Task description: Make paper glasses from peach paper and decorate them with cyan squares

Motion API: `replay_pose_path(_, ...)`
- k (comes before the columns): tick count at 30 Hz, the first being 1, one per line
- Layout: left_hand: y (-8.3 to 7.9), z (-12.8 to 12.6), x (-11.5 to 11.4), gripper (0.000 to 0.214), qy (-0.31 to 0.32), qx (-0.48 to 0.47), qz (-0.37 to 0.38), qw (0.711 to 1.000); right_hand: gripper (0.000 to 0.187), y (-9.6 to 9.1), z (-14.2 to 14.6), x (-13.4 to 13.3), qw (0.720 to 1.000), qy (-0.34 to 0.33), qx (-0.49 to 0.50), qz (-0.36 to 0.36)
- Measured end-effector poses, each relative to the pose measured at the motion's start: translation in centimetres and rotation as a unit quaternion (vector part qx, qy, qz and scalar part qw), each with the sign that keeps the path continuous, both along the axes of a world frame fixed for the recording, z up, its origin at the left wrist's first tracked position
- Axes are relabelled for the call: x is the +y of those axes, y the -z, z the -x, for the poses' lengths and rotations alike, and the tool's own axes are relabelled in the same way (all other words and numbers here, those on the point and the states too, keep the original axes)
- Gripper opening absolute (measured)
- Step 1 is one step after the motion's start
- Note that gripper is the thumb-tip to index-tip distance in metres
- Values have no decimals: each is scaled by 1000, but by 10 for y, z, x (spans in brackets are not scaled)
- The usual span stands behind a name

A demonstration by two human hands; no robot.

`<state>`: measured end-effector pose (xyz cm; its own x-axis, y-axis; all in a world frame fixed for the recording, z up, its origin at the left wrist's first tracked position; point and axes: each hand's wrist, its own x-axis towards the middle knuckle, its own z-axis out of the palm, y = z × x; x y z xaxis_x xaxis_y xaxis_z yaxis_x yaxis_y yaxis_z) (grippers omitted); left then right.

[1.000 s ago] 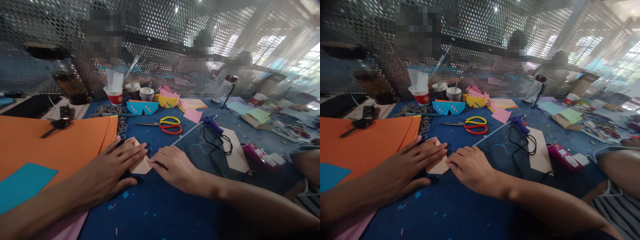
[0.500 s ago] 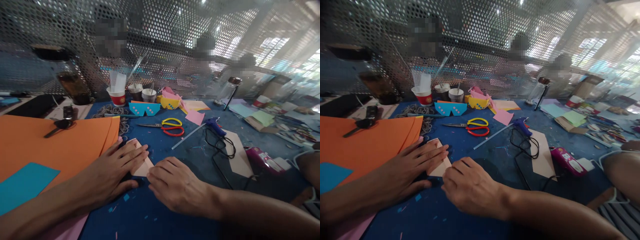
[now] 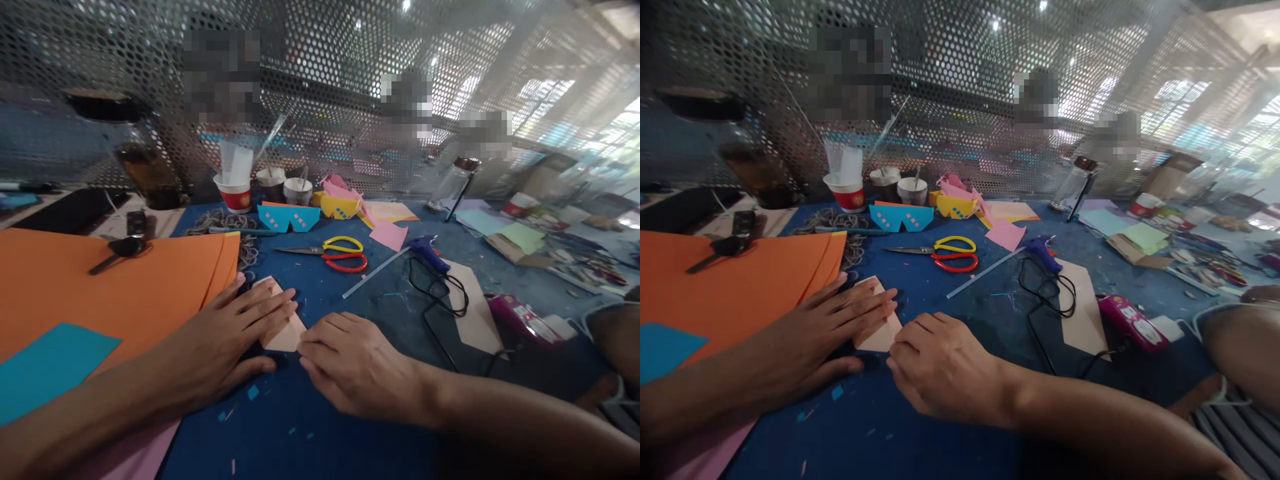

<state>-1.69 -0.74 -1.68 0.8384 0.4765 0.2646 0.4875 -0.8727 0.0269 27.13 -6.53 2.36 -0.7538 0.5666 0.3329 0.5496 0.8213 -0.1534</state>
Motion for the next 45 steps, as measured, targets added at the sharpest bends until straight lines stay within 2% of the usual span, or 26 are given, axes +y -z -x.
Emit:
replay_pose_path(12,-1,1,2,81,-13,18,-13,1000,28,2,0,3,1000,-4,12,-26)
replay_pose_path(21,2,0,6,74,-29,-21,20,999,27,-1,4,3,1000,5,-2,-22)
replay_pose_path(27,4,2,6,71,-41,-11,35,998,26,0,3,5,1000,4,6,-20)
replay_pose_path(33,-4,1,7,63,-50,-8,92,995,21,4,4,7,999,3,21,-32)
replay_pose_path(36,-10,1,10,58,-64,-41,123,990,16,3,4,8,997,41,61,-4)
replay_pose_path(39,-12,2,15,59,-108,-96,134,980,9,4,3,9,989,107,95,22)
replay_pose_path(43,-13,3,21,63,-163,-169,195,952,29,7,4,11,978,169,99,77)
replay_pose_path(45,-16,3,22,65,-180,-205,232,933,31,8,6,12,973,180,106,94)
